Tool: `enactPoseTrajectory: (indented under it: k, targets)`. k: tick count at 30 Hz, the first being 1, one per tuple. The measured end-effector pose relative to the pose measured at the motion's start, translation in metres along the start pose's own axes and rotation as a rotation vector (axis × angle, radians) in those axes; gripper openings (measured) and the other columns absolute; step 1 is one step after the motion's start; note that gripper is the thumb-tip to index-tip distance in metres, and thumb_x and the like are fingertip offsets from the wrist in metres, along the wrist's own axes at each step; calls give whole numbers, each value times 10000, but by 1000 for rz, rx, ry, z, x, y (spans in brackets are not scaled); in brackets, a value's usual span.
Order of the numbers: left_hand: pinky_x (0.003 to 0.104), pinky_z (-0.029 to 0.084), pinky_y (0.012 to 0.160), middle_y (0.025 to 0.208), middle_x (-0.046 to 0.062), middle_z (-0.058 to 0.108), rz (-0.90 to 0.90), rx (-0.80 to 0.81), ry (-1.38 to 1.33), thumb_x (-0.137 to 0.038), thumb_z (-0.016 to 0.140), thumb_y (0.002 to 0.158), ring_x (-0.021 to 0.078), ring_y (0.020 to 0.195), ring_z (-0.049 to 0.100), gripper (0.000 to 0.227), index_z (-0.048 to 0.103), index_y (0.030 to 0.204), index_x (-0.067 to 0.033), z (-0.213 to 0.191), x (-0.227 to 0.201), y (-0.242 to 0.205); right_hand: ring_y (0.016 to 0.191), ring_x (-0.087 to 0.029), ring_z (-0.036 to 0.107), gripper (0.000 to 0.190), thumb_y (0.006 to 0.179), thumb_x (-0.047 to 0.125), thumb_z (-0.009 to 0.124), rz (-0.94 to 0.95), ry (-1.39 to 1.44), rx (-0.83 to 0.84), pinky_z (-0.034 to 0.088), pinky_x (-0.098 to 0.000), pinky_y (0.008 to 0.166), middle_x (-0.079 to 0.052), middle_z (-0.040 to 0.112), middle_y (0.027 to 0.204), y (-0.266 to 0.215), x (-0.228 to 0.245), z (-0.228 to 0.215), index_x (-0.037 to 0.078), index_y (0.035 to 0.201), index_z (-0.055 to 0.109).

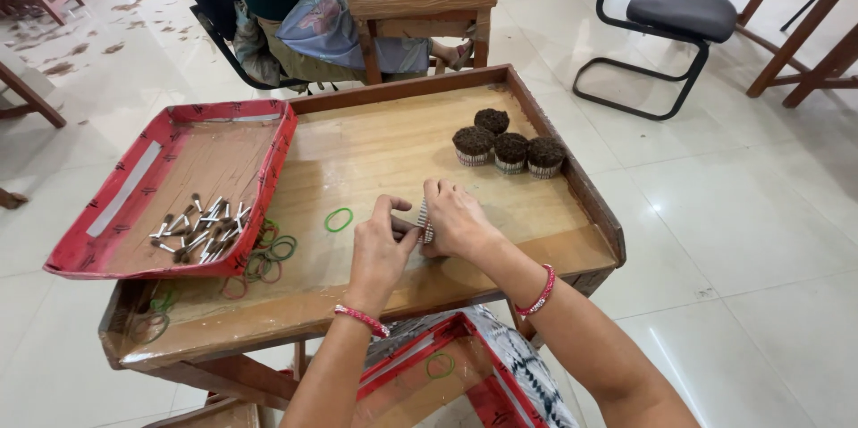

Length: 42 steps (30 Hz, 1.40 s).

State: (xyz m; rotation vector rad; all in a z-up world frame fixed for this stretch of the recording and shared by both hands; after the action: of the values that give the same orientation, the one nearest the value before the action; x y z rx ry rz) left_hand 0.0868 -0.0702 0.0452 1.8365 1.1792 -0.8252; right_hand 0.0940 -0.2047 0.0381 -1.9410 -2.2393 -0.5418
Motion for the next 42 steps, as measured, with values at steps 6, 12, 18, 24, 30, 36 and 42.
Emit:
enactPoseTrajectory:
  k: [6,12,18,24,30,36,42]
  targets:
    - [445,564,712,790,151,756,109,-27,210,-23,764,767,343,773,741,458,560,1176,-43,-1,-10,-6,1084,-424,608,833,522,234,945,8,-76,-44,534,-474,932,-246,594,1139,1,2,16,-19,1166,481]
    - [458,553,716,745,138,730,0,1,271,-35,765,717,339,768,728,593,503,1248,-72,-1,-5,-1,1069,-419,600,829,500,221,940,-19,-105,-70,516,-495,924,-236,590,1135,-3,7,13,-7,1154,485]
    - [435,556,679,742,123,703,-44,45,192,-45,784,678,313,728,720,564,541,1185,-95,-2,-3,2,1117,-417,582,828,546,211,928,-79,-112,-32,504,-485,959,-232,574,1181,-7,8,-1,-1,1210,482]
    - [443,537,719,857,132,695,79,-113,430,-48,798,727,316,829,688,391,609,1069,-58,-28,65,-3,1153,-419,574,976,521,223,958,-260,-40,-85,489,-465,996,-234,575,1209,-21,4,-2,-28,1321,458]
    - [349,597,847,1118,100,704,320,-174,-156,-123,778,907,187,1017,703,340,655,1213,-39,-90,-103,-63,1165,-408,571,1045,502,256,953,-209,79,-21,498,-460,976,-239,565,1237,-7,-3,-3,-34,1358,427]
    - [294,578,921,1110,64,683,440,-10,-572,-180,680,942,149,1031,683,292,606,1200,-65,-113,-150,-136,1171,-420,579,986,588,299,931,-215,31,-82,511,-460,974,-242,576,1234,-15,-3,5,-35,1375,440]
    - [310,572,770,990,80,722,519,-44,-102,-199,696,973,224,864,750,208,666,1152,-98,-62,-105,-81,1164,-435,560,998,569,285,948,-233,62,-106,483,-477,982,-268,557,1212,-14,2,-4,-56,1349,428]
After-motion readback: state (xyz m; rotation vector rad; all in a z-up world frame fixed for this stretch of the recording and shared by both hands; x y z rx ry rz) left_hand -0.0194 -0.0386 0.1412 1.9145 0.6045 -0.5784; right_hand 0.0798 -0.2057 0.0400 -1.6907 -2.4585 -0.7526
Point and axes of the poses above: each hand's wrist, its own y-axis towards the middle knuckle, its own z-axis out of the palm, x = y × z, the point moved 6 cm from there along y, towards the middle knuckle
